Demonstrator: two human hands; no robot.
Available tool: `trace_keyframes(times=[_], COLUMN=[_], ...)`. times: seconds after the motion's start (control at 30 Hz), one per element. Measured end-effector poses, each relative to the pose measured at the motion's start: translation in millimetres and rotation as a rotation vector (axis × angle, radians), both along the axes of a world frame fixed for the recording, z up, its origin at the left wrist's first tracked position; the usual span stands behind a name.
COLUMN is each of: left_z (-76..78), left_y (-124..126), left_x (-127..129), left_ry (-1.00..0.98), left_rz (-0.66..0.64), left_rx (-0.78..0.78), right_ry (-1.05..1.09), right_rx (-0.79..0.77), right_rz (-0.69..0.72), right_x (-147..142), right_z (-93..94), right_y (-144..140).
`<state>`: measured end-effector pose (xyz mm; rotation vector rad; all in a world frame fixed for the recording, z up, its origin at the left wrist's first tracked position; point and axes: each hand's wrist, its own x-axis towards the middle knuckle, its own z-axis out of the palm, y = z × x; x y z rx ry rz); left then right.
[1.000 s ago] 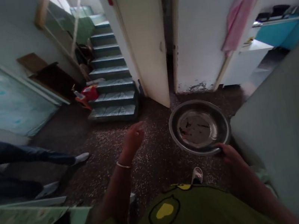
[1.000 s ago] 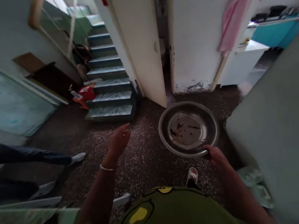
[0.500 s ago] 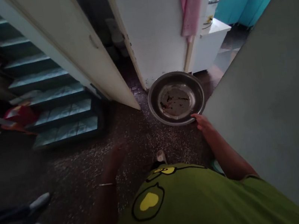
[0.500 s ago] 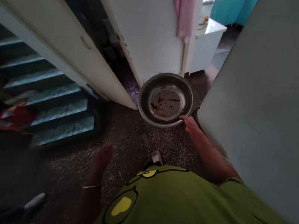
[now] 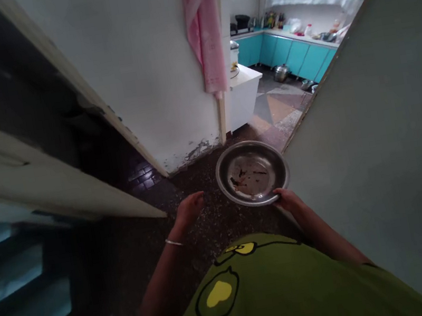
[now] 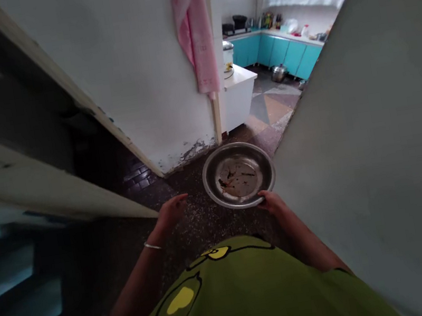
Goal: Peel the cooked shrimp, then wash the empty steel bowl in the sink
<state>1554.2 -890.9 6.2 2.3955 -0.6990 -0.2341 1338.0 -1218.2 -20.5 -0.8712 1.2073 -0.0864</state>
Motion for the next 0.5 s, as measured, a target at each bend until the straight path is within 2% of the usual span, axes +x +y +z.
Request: trace_keyframes(times=[0.1, 0.23, 0.4, 0.5], left_z=[8.7, 4.0, -12.7, -20.7], left_y=[-45, -88, -112, -119], left_x=[54, 120, 192, 231], left_ry=[-0.015, -0.017, 0.027, 0.053], left_rz=[-0.098, -0.123, 0.012, 0.088], left_rx=[-0.029, -0.037, 0.031, 0.101], right_ry=[0.014, -0.004, -0.125, -0.18], right_rx=[0.027, 0.07, 0.115, 0.141], right_rz=[-0.062, -0.156, -0.362, -0.421], right_x=[33, 95, 199, 263], right_z=[-3.5, -16.6, -33.7, -38.2], right_y=[-26, -75, -150, -199])
